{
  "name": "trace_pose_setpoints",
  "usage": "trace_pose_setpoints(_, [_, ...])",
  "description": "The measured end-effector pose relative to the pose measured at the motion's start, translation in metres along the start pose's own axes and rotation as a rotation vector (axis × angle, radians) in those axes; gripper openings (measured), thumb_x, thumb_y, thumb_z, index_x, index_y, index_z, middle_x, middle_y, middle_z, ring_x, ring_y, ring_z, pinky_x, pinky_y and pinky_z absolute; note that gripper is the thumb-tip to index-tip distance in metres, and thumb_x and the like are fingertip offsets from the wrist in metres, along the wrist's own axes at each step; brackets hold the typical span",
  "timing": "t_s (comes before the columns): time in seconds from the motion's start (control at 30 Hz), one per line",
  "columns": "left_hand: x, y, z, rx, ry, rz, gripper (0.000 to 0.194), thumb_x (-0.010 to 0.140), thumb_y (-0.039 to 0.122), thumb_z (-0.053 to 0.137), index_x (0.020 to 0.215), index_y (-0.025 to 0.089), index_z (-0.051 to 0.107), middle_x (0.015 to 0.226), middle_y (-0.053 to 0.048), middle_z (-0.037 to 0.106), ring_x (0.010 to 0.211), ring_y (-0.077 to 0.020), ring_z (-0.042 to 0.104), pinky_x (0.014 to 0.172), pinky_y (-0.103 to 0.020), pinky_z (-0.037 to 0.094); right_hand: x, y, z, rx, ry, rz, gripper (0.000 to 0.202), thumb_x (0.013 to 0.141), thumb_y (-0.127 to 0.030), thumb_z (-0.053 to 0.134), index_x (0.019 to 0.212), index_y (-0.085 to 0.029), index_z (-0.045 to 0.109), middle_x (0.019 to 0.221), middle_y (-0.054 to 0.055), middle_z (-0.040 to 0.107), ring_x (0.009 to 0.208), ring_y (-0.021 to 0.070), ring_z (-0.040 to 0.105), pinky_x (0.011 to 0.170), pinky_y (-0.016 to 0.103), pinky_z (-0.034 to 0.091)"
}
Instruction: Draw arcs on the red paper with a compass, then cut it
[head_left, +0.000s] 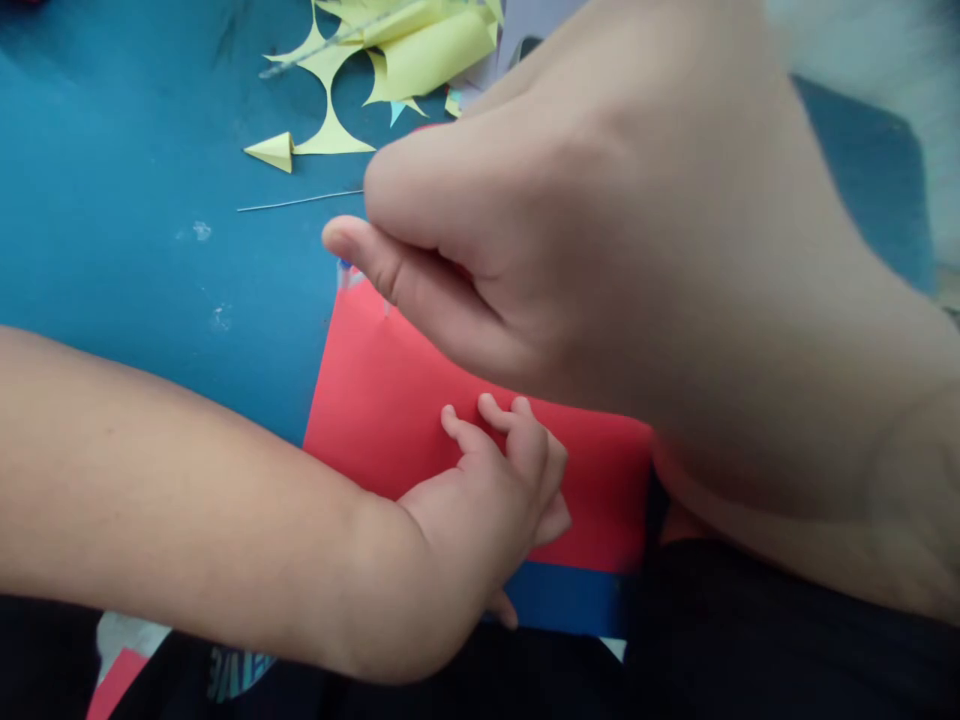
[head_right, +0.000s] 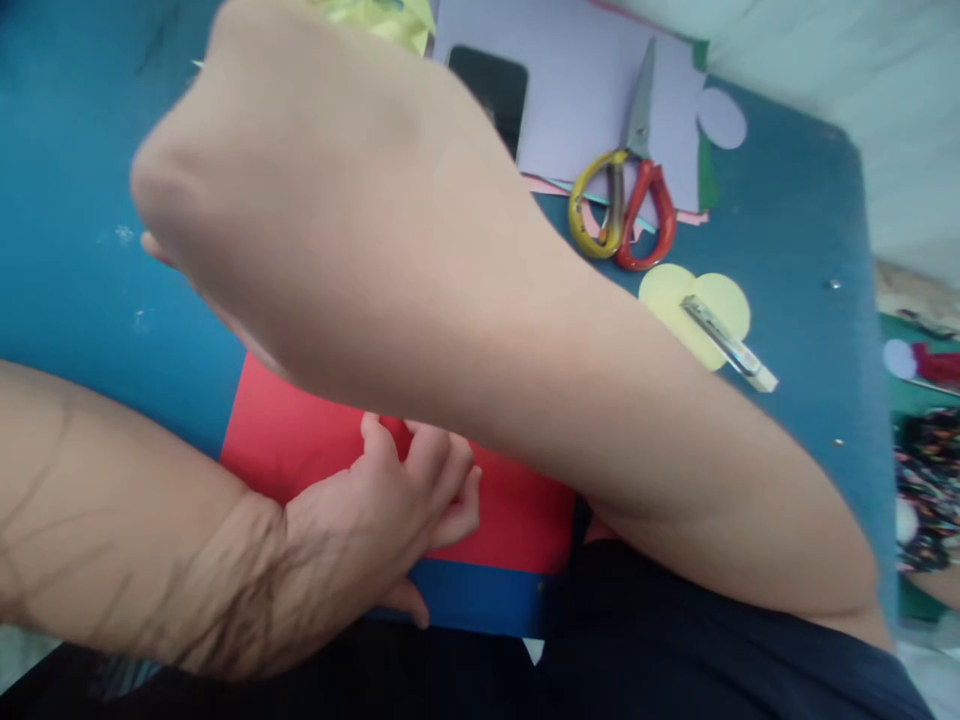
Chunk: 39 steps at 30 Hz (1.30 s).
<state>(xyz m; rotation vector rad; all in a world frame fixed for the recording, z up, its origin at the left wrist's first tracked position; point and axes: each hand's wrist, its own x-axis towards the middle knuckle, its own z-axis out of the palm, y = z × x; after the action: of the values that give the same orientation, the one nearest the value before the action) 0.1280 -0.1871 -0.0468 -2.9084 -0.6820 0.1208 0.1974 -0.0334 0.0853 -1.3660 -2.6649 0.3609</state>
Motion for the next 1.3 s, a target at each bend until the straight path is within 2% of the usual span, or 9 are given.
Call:
trace_pose_setpoints(0.13, [0.003,-0.001,0.000,0.001,0.030,-0.003,0.147,0.072,0.134,0.039,0.180,0.041,0.077,0.175,-0.031,0.072,0.141,-0.0645,0.067,0.072,-0.081,0.067,0.001,0.000,-0.002,-0.439,-0.125,0.076,0.049,0.130,-0.051,0.044,0.090,-0.026,0.031,0.092,0.008,0.046,0.157,0.0434,0.074,0.099,0.051,0.064])
trace_pose_setpoints(0.23, [0.000,-0.015,-0.012,0.072,0.036,0.037,0.125,0.083,0.127,0.046,0.174,0.048,0.081,0.168,-0.029,0.078,0.137,-0.0602,0.069,0.075,-0.077,0.068,0.004,0.010,0.004,-0.403,-0.084,0.069,0.042,0.129,-0.051,0.040,0.095,-0.027,0.035,0.087,0.006,0.041,0.118,0.0377,0.077,0.089,0.046,0.048])
trace_pose_setpoints(0.47, [0.006,-0.050,-0.040,0.033,-0.172,0.237,0.122,0.106,0.111,0.044,0.189,0.024,0.068,0.173,-0.037,0.077,0.139,-0.0521,0.080,0.074,-0.060,0.079,-0.003,0.059,0.033,0.173,0.196,-0.018,0.055,0.129,-0.058,0.068,0.088,-0.022,0.063,0.079,-0.001,0.062,0.074,0.0154,0.049,0.086,0.034,0.042])
trace_pose_setpoints(0.57, [0.007,-0.052,-0.041,0.036,-0.214,0.223,0.128,0.105,0.114,0.042,0.193,0.024,0.063,0.178,-0.036,0.074,0.147,-0.0533,0.080,0.083,-0.062,0.082,-0.024,0.083,0.038,0.608,0.389,-0.002,0.073,0.123,-0.082,0.070,0.082,-0.022,0.069,0.070,0.001,0.072,0.062,0.0146,0.059,0.071,0.034,0.047])
trace_pose_setpoints(0.67, [0.007,-0.053,-0.041,0.023,-0.265,0.219,0.135,0.103,0.117,0.041,0.197,0.021,0.056,0.184,-0.038,0.068,0.154,-0.0554,0.077,0.086,-0.062,0.082,-0.054,0.106,0.037,0.948,0.600,0.168,0.078,0.102,-0.097,0.089,0.107,-0.020,0.081,0.078,0.004,0.084,0.059,0.0177,0.071,0.053,0.033,0.044])
trace_pose_setpoints(0.83, [0.008,-0.057,-0.046,-0.019,-0.350,0.186,0.138,0.100,0.117,0.051,0.201,0.022,0.048,0.190,-0.039,0.062,0.162,-0.0582,0.073,0.095,-0.063,0.080,-0.109,0.140,0.054,1.136,0.802,0.380,0.077,0.100,-0.095,0.090,0.135,-0.029,0.074,0.091,0.000,0.090,0.069,0.0211,0.083,0.055,0.031,0.051])
trace_pose_setpoints(0.97, [0.007,-0.060,-0.049,-0.025,-0.356,0.150,0.135,0.101,0.114,0.058,0.200,0.022,0.051,0.190,-0.040,0.059,0.159,-0.0588,0.071,0.097,-0.063,0.078,-0.137,0.163,0.085,1.083,0.836,0.415,0.069,0.108,-0.102,0.069,0.122,-0.036,0.057,0.114,0.000,0.094,0.085,0.0239,0.089,0.062,0.034,0.059])
trace_pose_setpoints(1.17, [0.013,-0.075,-0.063,-0.046,-0.330,0.113,0.096,0.113,0.090,0.072,0.184,0.025,0.071,0.163,-0.033,0.076,0.133,-0.0481,0.079,0.075,-0.046,0.064,-0.151,0.190,0.097,0.499,0.463,0.249,0.092,0.079,-0.099,0.103,0.111,-0.034,0.047,0.148,0.019,0.091,0.140,0.0427,0.088,0.123,0.065,0.073])
trace_pose_setpoints(1.3, [0.017,-0.111,-0.071,-0.169,-0.313,0.109,0.063,0.121,0.062,0.072,0.168,0.019,0.080,0.151,-0.026,0.081,0.121,-0.0414,0.082,0.087,-0.046,0.065,-0.155,0.184,0.083,0.327,0.255,0.323,0.097,0.065,-0.072,0.121,0.116,-0.032,0.050,0.168,0.027,0.082,0.158,0.0513,0.080,0.129,0.071,0.070])
